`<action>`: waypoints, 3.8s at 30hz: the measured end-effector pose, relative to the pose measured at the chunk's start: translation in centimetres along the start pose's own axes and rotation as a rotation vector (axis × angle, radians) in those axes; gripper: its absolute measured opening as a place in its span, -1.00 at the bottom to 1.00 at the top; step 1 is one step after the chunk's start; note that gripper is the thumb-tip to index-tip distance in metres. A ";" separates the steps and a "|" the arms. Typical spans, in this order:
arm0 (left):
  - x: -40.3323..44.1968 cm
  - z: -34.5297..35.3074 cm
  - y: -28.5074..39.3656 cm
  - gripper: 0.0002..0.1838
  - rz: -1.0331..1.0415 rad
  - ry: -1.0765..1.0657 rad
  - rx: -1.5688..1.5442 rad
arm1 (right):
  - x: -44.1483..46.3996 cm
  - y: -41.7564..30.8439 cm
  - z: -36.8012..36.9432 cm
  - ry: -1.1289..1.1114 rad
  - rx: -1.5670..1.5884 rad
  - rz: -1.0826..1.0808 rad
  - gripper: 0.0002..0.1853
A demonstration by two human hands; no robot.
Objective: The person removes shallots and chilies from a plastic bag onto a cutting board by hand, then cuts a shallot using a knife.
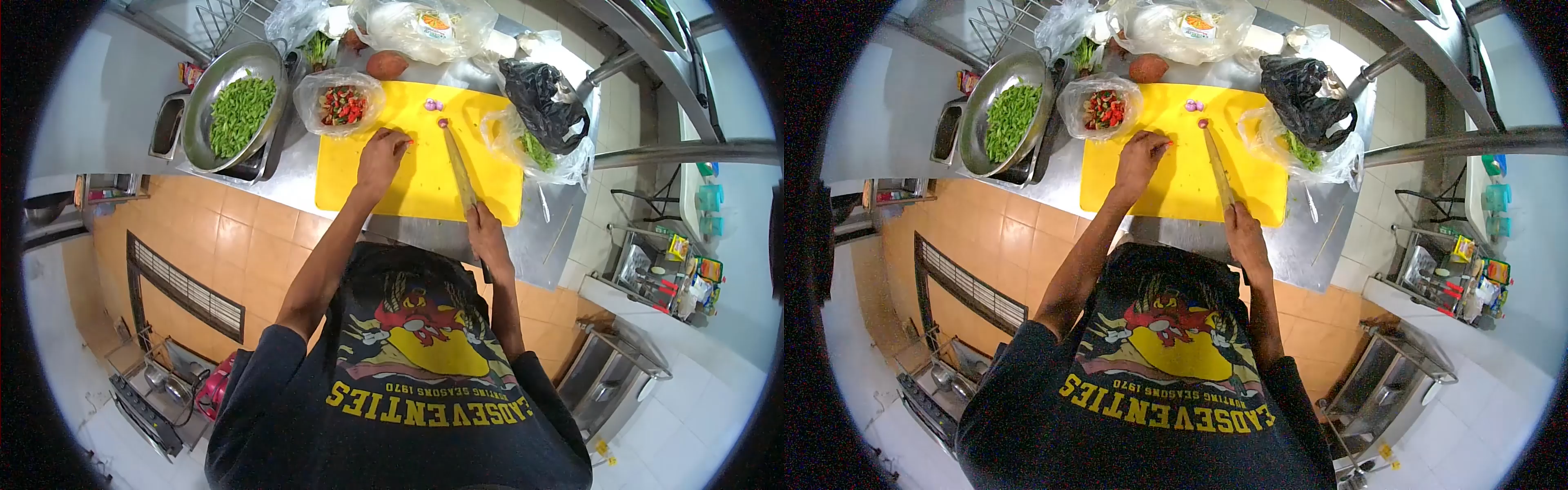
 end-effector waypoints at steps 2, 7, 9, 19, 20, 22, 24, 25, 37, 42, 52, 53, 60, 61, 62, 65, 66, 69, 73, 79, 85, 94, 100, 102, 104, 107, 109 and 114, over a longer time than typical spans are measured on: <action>-0.2 0.0 -0.4 -0.85 -0.030 0.011 -0.017 | 0.2 0.0 0.2 0.012 -0.033 -0.074 -0.67; -0.6 0.0 -0.9 -0.82 -0.138 -0.013 -0.096 | 0.5 -0.3 1.3 0.068 -0.136 -0.158 -0.66; -0.5 0.2 -1.0 -0.82 -0.104 0.018 -0.094 | 0.7 -0.1 1.7 0.048 -0.148 -0.138 -0.66; 0.3 2.4 -0.7 -0.83 -0.140 0.014 -0.106 | 0.6 -3.4 2.4 0.060 -0.288 -0.121 -0.70; 0.4 2.5 -0.9 -0.83 -0.140 0.015 -0.111 | 0.6 -3.5 2.5 0.061 -0.288 -0.121 -0.70; 0.4 2.5 -0.9 -0.84 -0.142 0.017 -0.116 | 0.5 -3.9 2.6 0.029 -0.378 -0.071 -0.70; 0.5 2.4 -0.7 -0.85 -0.124 0.017 -0.114 | 0.3 -4.3 2.7 0.056 -0.398 -0.099 -0.70; 0.5 2.2 -0.6 -0.85 -0.124 0.018 -0.113 | 0.2 -4.6 2.6 0.085 -0.417 -0.124 -0.70; 0.6 2.4 -0.7 -0.85 -0.179 0.024 -0.210 | 0.1 -4.5 2.5 0.028 -0.409 -0.076 -0.68; 0.7 2.3 -0.5 -0.84 -0.173 -0.018 -0.177 | -0.1 -4.4 2.5 0.026 -0.406 -0.092 -0.67; 0.6 2.4 -0.5 -0.84 -0.266 -0.045 -0.205 | 1.3 -5.1 3.6 0.051 -0.302 -0.179 -0.67; 0.6 2.4 -0.4 -0.85 -0.236 -0.019 -0.191 | 1.9 -5.0 3.8 0.052 -0.299 -0.177 -0.67; 0.3 2.1 0.1 -0.85 -0.168 0.052 -0.101 | 2.0 -4.9 3.9 0.033 -0.326 -0.108 -0.67; 0.6 2.0 0.0 -0.85 -0.167 0.059 -0.101 | 1.4 -4.6 3.8 0.037 -0.344 -0.130 -0.67; 0.5 2.2 -0.1 -0.86 -0.173 0.059 -0.123 | 1.1 -4.1 3.8 0.034 -0.348 -0.131 -0.67; 0.4 2.3 -0.3 -0.87 -0.163 0.067 -0.116 | 1.1 -4.2 3.8 0.055 -0.333 -0.155 -0.68; 0.2 2.5 -0.2 -0.88 -0.147 0.069 -0.091 | 2.1 -4.5 4.1 0.042 -0.298 -0.150 -0.69; -0.1 2.5 -0.4 -0.87 -0.157 0.086 -0.122 | 1.9 -4.6 4.4 0.040 -0.261 -0.118 -0.70; -0.1 1.7 -0.8 -0.87 -0.138 0.090 -0.114 | -0.2 -4.6 3.6 0.004 -0.291 -0.068 -0.68; -0.1 1.6 -0.2 -0.88 -0.106 0.091 -0.086 | 0.6 -3.8 3.9 -0.030 -0.290 -0.040 -0.71; 0.0 2.1 -0.5 -0.89 -0.108 0.058 -0.068 | 2.0 -5.8 4.3 0.091 -0.246 -0.166 -0.71; -0.8 0.6 -1.2 -0.86 -0.160 0.099 -0.014 | -0.9 -4.1 4.2 -0.031 -0.275 -0.085 -0.68; -1.2 0.3 -0.9 -0.87 -0.089 0.124 -0.071 | -1.0 -4.4 2.3 -0.086 -0.105 -0.042 -0.65; -1.4 0.3 -1.0 -0.85 -0.069 0.110 -0.072 | -1.1 -4.5 1.2 -0.086 -0.078 0.008 -0.62; -1.3 0.5 -0.3 -0.85 -0.070 0.117 -0.166 | -0.2 -2.5 0.5 0.012 -0.128 -0.055 -0.58; -0.9 1.4 0.0 -0.84 -0.040 0.046 -0.131 | -0.1 -2.2 -0.6 -0.020 -0.135 0.023 -0.59; -0.7 1.3 1.0 -0.84 0.026 0.020 -0.058 | 0.0 -1.2 -0.6 -0.038 -0.124 0.052 -0.59; 0.1 2.2 1.0 -0.84 0.049 -0.110 0.016 | -1.7 -3.4 -1.6 -0.107 0.034 0.197 -0.62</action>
Point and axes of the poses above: each hand's wrist, its own x-axis towards the middle knuckle, its own z-axis out of the palm, y = z × x, the point moved 7 cm from there along x, towards the middle knuckle, and after that the axes turned 3 degrees about -y, right-handed, at the moved point
